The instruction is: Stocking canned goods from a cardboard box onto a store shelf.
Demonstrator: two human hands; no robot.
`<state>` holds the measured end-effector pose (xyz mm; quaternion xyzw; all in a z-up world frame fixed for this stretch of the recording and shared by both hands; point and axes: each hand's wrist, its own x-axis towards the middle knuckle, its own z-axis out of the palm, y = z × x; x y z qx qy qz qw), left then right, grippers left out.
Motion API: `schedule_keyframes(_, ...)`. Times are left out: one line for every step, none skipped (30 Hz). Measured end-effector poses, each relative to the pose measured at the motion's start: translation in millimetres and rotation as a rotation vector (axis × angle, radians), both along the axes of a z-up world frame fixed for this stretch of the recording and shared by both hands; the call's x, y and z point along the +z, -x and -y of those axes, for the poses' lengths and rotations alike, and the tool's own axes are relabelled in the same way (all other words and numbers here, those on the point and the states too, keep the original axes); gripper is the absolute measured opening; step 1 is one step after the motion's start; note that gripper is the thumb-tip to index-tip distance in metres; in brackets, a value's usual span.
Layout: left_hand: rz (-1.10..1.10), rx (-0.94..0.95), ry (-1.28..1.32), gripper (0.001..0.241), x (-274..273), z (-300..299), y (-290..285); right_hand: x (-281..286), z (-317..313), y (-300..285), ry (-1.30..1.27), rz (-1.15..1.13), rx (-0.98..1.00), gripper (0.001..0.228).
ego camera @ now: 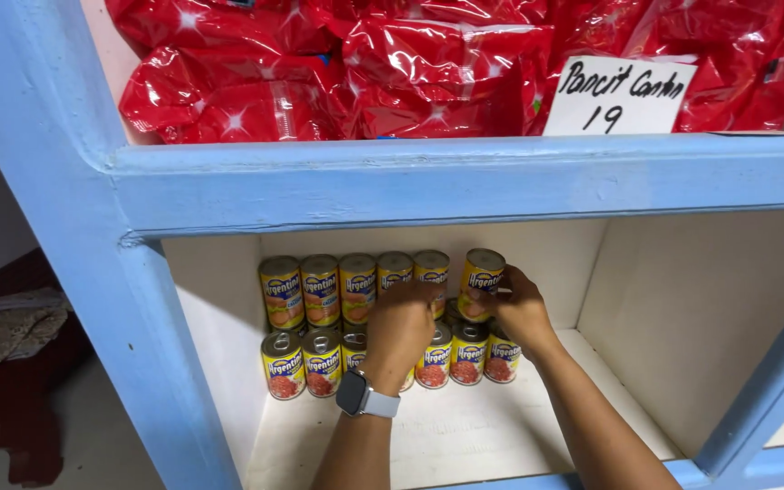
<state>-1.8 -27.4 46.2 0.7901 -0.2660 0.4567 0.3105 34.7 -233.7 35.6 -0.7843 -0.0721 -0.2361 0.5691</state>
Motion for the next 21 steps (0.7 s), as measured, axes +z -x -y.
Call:
schedule_keyframes(-0.095, 0.005, -0.054, 0.023, 0, 0, 1, -2, -1, -3, 0.023, -0.049, -0.010, 0.055)
schedule_keyframes(-0.188, 0.008, -0.108, 0.021, 1, 0, 2, -3, -1, -7, 0.045, -0.096, -0.021, 0.057)
schedule_keyframes(-0.185, 0.011, -0.109, 0.021, -3, 1, 0, -4, -3, -7, 0.044, -0.092, -0.017, 0.057)
schedule_keyframes(-0.095, -0.020, -0.072, 0.025, -7, 2, -3, -5, -5, -7, 0.089, -0.096, -0.052, 0.059)
schedule_keyframes(-0.005, -0.052, -0.036, 0.030, -12, 3, -6, -6, -7, -8, 0.133, -0.099, -0.087, 0.061)
schedule_keyframes(-0.005, -0.051, -0.035, 0.030, -11, 5, -5, -5, -8, -7, 0.134, -0.099, -0.086, 0.061)
schedule_keyframes(-0.048, -0.044, -0.077, 0.032, -11, 7, -4, -5, -8, -6, 0.163, -0.091, -0.100, 0.066)
schedule_keyframes(-0.094, -0.038, -0.121, 0.034, -12, 8, -2, -5, -8, -4, 0.191, -0.086, -0.113, 0.071)
schedule_keyframes(-0.096, -0.037, -0.122, 0.034, -13, 12, 0, -16, 0, -13, 0.190, -0.087, -0.112, 0.071)
schedule_keyframes(-0.261, -0.029, -0.206, 0.038, -13, 15, 1, -26, 9, -23, 0.272, 0.002, -0.082, 0.077)
schedule_keyframes(-0.426, -0.020, -0.288, 0.042, -12, 19, 3, -35, 18, -33, 0.354, 0.091, -0.051, 0.083)
schedule_keyframes(-0.422, -0.020, -0.290, 0.042, -18, 22, 0, -29, 15, -26, 0.353, 0.096, -0.053, 0.083)
schedule_keyframes(-0.437, -0.018, -0.365, 0.036, -24, 26, -2, -23, 12, -19, 0.424, 0.039, -0.062, 0.088)
schedule_keyframes(-0.453, -0.017, -0.440, 0.032, -30, 30, -5, -17, 11, -11, 0.495, -0.020, -0.073, 0.093)
schedule_keyframes(-0.449, -0.019, -0.442, 0.032, -29, 32, -2, -17, 11, -11, 0.494, -0.017, -0.077, 0.093)
schedule_keyframes(-0.369, 0.004, -0.452, 0.027, -29, 33, 2, -19, 11, -11, 0.574, -0.022, -0.132, 0.091)
schedule_keyframes(-0.289, 0.027, -0.462, 0.024, -29, 35, 5, -22, 11, -10, 0.654, -0.028, -0.188, 0.090)
schedule_keyframes(-0.290, 0.025, -0.464, 0.024, -31, 36, 5, -27, 13, -14, 0.653, -0.030, -0.189, 0.090)
schedule_keyframes(-0.296, 0.036, -0.462, 0.027, -32, 37, 4, -33, 15, -18, 0.703, 0.008, -0.232, 0.087)
schedule_keyframes(-0.303, 0.047, -0.459, 0.031, -33, 38, 4, -38, 18, -22, 0.755, 0.047, -0.273, 0.084)
schedule_keyframes(-0.304, 0.046, -0.460, 0.031, -32, 38, 4, -41, 18, -22, 0.754, 0.045, -0.273, 0.084)
